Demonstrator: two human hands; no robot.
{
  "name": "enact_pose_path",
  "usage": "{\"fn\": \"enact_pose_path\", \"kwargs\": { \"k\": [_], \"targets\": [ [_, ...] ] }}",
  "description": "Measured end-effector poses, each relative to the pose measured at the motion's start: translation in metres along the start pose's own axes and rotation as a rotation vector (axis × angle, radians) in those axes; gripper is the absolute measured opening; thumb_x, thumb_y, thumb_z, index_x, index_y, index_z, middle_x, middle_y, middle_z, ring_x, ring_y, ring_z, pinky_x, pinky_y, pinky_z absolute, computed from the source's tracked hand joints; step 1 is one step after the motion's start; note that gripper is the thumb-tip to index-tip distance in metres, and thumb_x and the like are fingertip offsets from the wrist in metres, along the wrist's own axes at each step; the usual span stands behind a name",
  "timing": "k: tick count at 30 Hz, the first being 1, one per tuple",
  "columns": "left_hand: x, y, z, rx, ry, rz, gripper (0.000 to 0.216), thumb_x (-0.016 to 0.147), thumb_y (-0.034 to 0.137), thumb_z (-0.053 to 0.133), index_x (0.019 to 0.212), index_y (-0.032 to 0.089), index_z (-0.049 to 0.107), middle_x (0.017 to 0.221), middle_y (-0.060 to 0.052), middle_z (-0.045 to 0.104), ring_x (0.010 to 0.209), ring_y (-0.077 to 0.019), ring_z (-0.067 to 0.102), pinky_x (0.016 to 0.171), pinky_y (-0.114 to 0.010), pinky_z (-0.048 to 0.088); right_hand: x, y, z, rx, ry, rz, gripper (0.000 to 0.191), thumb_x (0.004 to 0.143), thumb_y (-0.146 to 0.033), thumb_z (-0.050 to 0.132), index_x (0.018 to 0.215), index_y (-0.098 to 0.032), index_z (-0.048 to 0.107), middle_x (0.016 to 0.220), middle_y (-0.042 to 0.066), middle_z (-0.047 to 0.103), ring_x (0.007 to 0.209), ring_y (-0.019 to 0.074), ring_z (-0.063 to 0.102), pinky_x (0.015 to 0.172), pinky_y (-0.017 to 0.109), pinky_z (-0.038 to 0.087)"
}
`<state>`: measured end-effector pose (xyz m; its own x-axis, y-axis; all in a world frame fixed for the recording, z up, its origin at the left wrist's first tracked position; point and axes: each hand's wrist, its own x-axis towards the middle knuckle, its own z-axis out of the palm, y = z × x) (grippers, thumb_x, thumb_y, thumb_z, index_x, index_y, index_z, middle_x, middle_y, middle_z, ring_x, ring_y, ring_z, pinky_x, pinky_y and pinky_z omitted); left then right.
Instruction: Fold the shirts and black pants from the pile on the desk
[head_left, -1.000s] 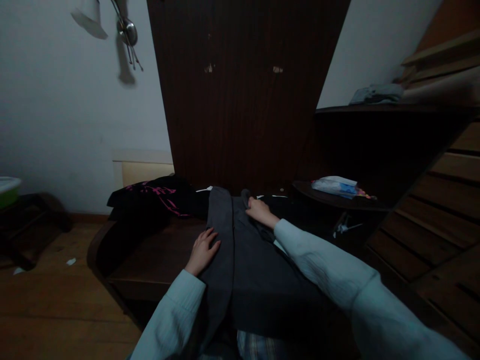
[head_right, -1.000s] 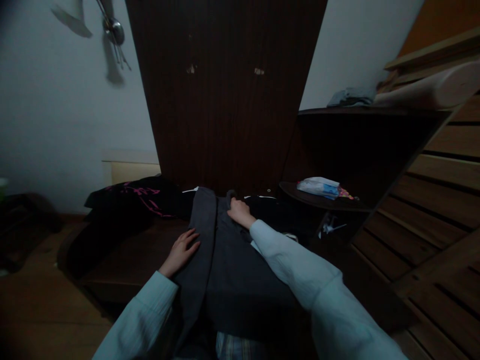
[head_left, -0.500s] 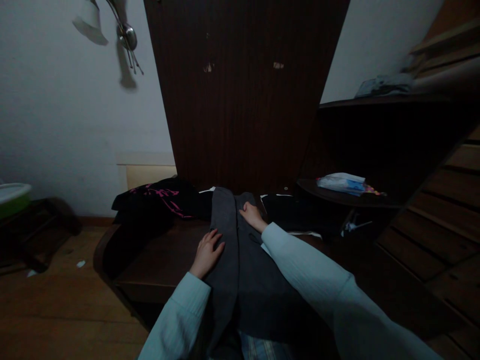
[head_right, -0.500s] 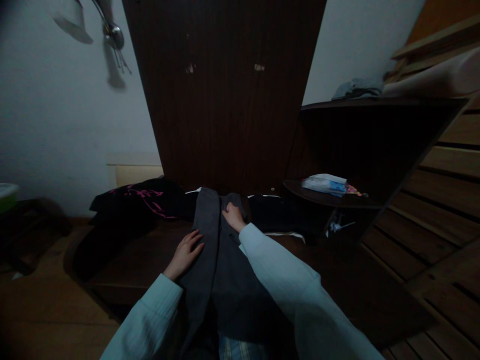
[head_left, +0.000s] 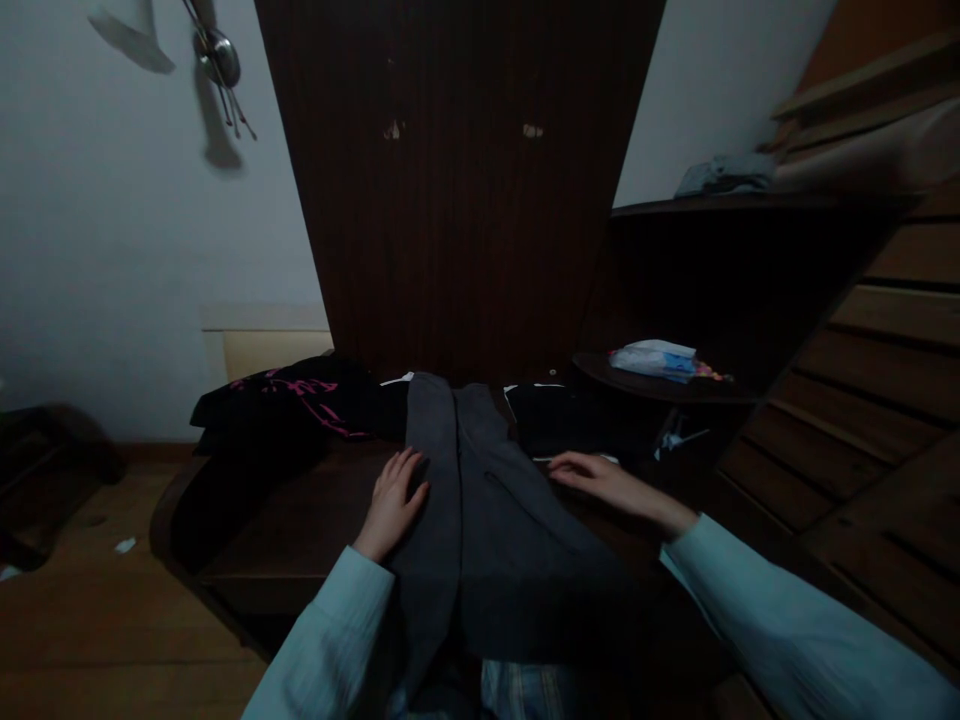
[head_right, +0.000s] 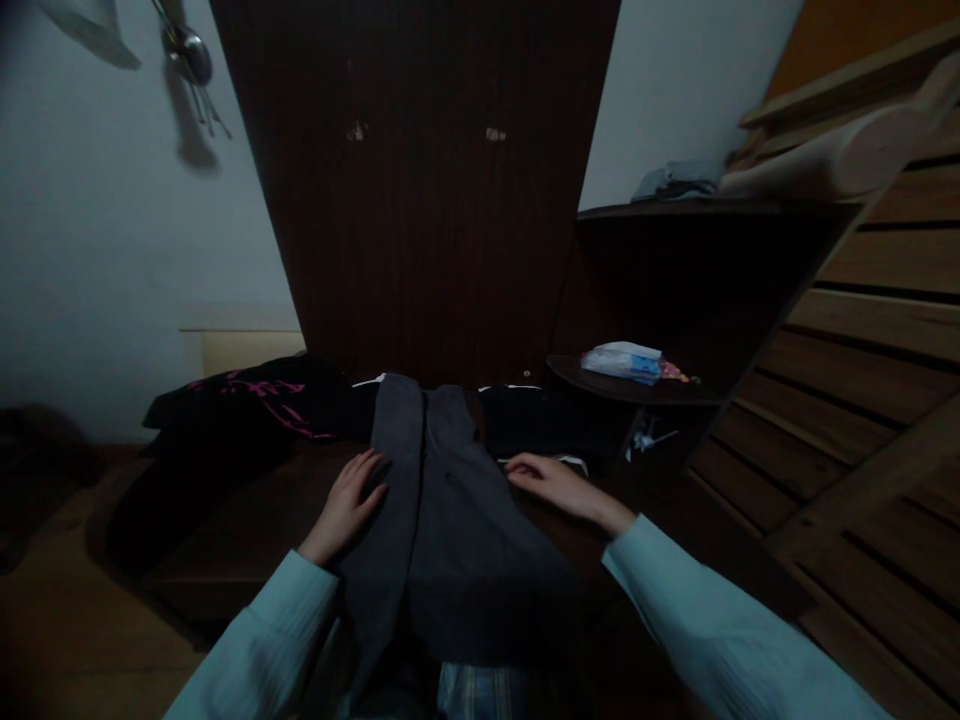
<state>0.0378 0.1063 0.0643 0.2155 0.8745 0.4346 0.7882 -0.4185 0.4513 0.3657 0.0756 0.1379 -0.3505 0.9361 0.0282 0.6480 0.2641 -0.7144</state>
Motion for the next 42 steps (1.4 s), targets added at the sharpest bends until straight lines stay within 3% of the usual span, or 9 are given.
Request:
{"fn": "enact_pose_path", "kwargs": {
  "k": [6,10,15,22,26,29,32,36,42],
  "targets": [
    [0.018,0.047,-0.014,0.047,-0.303,0.299,0.038,0.079,0.027,0.048,0.117,0.022,0.048,0.132,-0.007,0.04,0.119,-0.0208,0.039,0.099,-0.035,0.032,-0.076,0.031,0.025,-0.172,0.158,0.176,0.027,0.072,-0.044,0.051,0.078,-0.018,0.055,0.067,0.001,0.058,0.061,0.0136,0.054,0.057,0.024,0.043],
    [0.045,0.07,0.002,0.164,-0.286,0.386,0.038,0.078,0.012,0.045,0.115,0.022,0.048,0.125,-0.007,0.046,0.112,-0.0194,0.045,0.095,-0.032,0.037,-0.103,0.038,0.048,-0.311,0.242,0.208,0.023,0.071,-0.043,0.055,0.077,-0.021,0.055,0.069,0.0,0.057,0.062,0.0137,0.053,0.058,0.024,0.043],
    [0.068,0.066,0.03,0.294,-0.225,0.425,0.038,0.074,0.003,0.042,0.107,0.019,0.052,0.113,-0.007,0.051,0.099,-0.0191,0.048,0.084,-0.031,0.042,-0.114,0.039,0.073,-0.384,0.465,0.102,0.022,0.071,-0.043,0.056,0.078,-0.022,0.054,0.082,0.003,0.058,0.078,0.0173,0.055,0.069,0.028,0.045],
    [0.063,0.051,0.044,0.162,-0.074,0.268,0.023,0.074,0.013,0.048,0.094,0.021,0.056,0.098,-0.006,0.051,0.094,-0.0194,0.048,0.079,-0.03,0.043,-0.108,0.028,0.084,-0.272,0.525,0.124,0.019,0.076,-0.035,0.044,0.062,-0.022,0.046,0.066,0.001,0.056,0.062,0.0154,0.053,0.058,0.026,0.043],
    [0.062,0.052,0.043,0.089,-0.113,0.199,0.027,0.075,0.011,0.045,0.097,0.022,0.055,0.095,-0.004,0.058,0.091,-0.0174,0.054,0.078,-0.026,0.043,-0.105,-0.002,0.085,-0.166,0.59,0.127,0.024,0.078,-0.038,0.039,0.06,-0.022,0.041,0.057,0.0,0.053,0.051,0.0129,0.05,0.049,0.023,0.04],
    [0.062,0.053,0.043,0.052,-0.136,0.158,0.028,0.076,0.012,0.044,0.1,0.022,0.054,0.095,-0.003,0.062,0.088,-0.0164,0.058,0.075,-0.024,0.043,-0.105,-0.014,0.104,-0.134,0.602,0.117,0.028,0.078,-0.043,0.04,0.06,-0.022,0.043,0.053,-0.001,0.051,0.047,0.0116,0.049,0.046,0.021,0.04],
    [0.062,0.054,0.043,0.061,-0.146,0.145,0.026,0.077,0.015,0.043,0.1,0.021,0.054,0.09,-0.004,0.064,0.083,-0.0171,0.06,0.072,-0.024,0.043,-0.106,-0.002,0.14,-0.169,0.603,0.104,0.031,0.075,-0.048,0.048,0.059,-0.021,0.045,0.05,-0.002,0.049,0.044,0.0111,0.049,0.044,0.02,0.04],
    [0.062,0.054,0.043,0.067,-0.138,0.135,0.026,0.078,0.017,0.043,0.101,0.022,0.055,0.089,-0.004,0.064,0.081,-0.0171,0.06,0.071,-0.024,0.043,-0.107,0.035,0.186,-0.302,0.94,0.103,0.037,0.072,-0.056,0.048,0.075,-0.019,0.05,0.063,0.005,0.054,0.058,0.0182,0.053,0.055,0.029,0.044],
    [0.062,0.054,0.043,0.061,-0.122,0.133,0.027,0.078,0.018,0.042,0.101,0.023,0.055,0.086,-0.003,0.064,0.079,-0.0163,0.06,0.071,-0.023,0.043,-0.103,0.056,0.212,-0.375,1.04,0.097,0.032,0.08,-0.049,0.039,0.084,-0.018,0.048,0.069,0.009,0.054,0.065,0.0223,0.052,0.062,0.037,0.044]
  ]
}}
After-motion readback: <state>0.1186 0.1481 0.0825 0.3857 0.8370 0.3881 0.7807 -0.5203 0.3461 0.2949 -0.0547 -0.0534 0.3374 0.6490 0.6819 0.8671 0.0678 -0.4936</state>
